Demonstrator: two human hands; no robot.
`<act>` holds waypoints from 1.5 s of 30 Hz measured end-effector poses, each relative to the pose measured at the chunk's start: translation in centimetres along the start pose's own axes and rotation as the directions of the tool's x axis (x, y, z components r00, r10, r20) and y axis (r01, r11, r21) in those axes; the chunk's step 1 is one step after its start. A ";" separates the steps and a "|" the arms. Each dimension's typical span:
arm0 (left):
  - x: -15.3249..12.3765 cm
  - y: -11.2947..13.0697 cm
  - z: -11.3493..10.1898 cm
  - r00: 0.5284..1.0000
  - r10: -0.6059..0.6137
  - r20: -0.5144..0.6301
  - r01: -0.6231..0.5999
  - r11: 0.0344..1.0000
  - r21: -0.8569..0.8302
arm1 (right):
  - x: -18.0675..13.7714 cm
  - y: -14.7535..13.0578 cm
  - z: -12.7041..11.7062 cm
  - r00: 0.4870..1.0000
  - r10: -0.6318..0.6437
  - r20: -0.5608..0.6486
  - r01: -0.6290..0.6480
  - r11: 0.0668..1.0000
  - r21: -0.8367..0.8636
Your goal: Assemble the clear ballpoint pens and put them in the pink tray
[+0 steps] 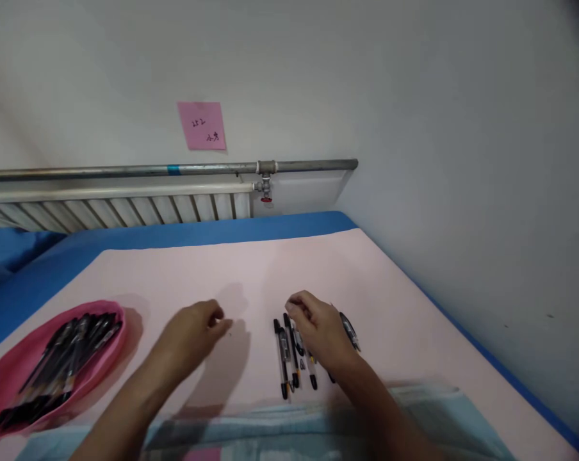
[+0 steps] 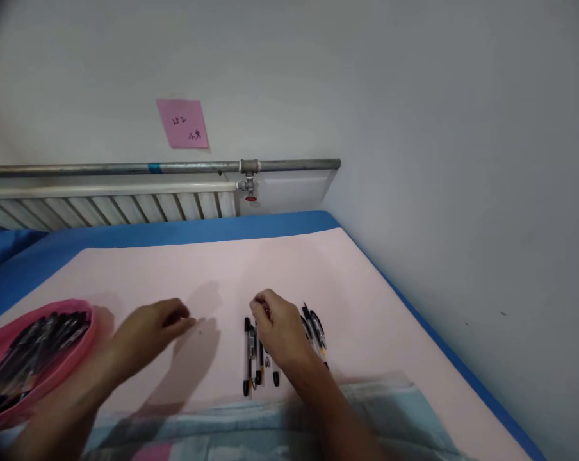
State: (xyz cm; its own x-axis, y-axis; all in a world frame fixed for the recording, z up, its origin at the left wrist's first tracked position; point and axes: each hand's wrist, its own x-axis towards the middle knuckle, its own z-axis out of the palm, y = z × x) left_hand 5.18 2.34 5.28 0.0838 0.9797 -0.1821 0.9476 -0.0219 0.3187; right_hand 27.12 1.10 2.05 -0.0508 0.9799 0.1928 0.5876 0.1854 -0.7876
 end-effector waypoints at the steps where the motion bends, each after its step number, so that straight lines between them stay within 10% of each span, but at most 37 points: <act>1: 0.1 1.6 0.9 0.996 0.059 0.060 -0.058 0.998 -0.016 | 0.0 0.1 -0.1 1.000 -0.003 -0.004 0.003 1.000 0.000; 8: -0.1 6.6 5.1 0.944 0.190 0.269 -0.221 0.971 0.092 | -0.2 0.4 -0.3 0.999 -0.020 -0.038 0.020 1.000 -0.009; 29: 0.9 4.9 7.0 0.942 0.129 0.310 -0.180 0.973 0.144 | -0.2 0.6 -0.2 0.999 -0.022 0.034 0.025 0.996 -0.089; 38: 0.8 5.0 6.1 0.974 0.205 0.095 -0.155 0.911 -0.381 | -0.5 0.7 1.0 0.979 -0.008 0.204 0.012 1.000 -0.016; 45: 0.4 4.5 6.2 0.953 0.226 0.202 -0.150 0.931 -0.334 | -0.2 0.9 0.8 0.986 0.054 0.158 -0.069 0.993 0.093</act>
State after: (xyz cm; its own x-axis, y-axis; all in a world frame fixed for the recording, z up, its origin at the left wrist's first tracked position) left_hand 11.35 1.41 0.88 0.3565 0.8883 -0.2894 0.7665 -0.1010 0.6343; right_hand 27.04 1.13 0.87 -0.1464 0.9877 0.0550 0.5125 0.1233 -0.8498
